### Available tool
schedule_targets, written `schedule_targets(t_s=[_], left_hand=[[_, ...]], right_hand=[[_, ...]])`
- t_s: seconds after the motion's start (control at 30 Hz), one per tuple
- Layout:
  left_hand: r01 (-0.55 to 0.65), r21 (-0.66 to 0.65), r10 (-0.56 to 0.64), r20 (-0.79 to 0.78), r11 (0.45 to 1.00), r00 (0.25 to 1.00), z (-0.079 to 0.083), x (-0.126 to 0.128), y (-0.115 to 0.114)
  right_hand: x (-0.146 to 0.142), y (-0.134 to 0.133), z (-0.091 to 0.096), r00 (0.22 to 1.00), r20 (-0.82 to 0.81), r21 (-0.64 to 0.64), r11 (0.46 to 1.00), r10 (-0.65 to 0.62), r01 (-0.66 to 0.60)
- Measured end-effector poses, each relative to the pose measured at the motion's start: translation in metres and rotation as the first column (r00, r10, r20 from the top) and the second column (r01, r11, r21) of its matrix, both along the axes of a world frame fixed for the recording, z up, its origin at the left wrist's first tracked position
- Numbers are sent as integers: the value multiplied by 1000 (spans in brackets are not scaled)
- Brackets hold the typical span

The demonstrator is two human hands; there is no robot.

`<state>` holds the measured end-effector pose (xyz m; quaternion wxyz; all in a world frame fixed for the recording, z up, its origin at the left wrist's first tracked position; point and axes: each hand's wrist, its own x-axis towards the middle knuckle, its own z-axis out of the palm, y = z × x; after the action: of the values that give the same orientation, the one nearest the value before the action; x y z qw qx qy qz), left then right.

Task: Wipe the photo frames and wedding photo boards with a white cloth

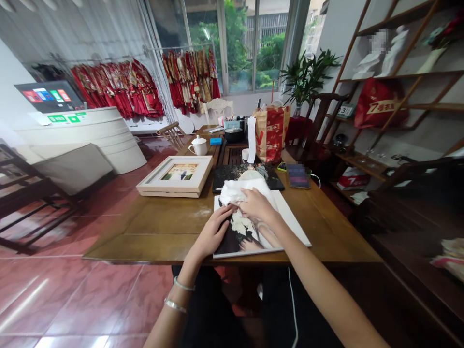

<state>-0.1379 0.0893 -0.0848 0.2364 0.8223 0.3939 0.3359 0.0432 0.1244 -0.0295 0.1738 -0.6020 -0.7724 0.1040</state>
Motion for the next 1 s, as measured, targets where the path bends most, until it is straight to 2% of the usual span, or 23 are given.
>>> schedule_targets(t_s=[0.13,0.23,0.37,0.53,0.6,0.67,0.77,0.9,1.0], left_hand=[[-2,-26,2,6,1000,1000,1,0,0],[-13,-32,13,15,999,1000,2,1,-1],[-23,-33,25,36,999,999,2,2,-1],[-32,-52,36,93,998,995,-1,3,0],[-32,-57,37,101,998,994,-2,3,0],[-22,-49,27,106,999,994,-2,3,0],[-13,-38,16,94,999,995,-2,2,0],[-6,-53,10,70,999,997,1,2,-1],[-7,-72,12,66,997,998,4,1,-2]], right_hand=[[53,-13,-10,989,-4,11,989,-147,147],[71,-28,-14,984,0,41,983,-179,179],[51,-59,-18,994,19,107,989,-104,102],[8,-122,-21,995,24,85,992,95,-97],[5,-144,-20,977,-3,59,976,212,-212],[10,-155,-18,954,-45,32,955,297,-296],[29,-145,-14,957,-85,2,961,276,-277],[45,-99,-7,1000,-21,18,1000,19,-18],[37,-72,-3,984,63,69,984,-166,162]])
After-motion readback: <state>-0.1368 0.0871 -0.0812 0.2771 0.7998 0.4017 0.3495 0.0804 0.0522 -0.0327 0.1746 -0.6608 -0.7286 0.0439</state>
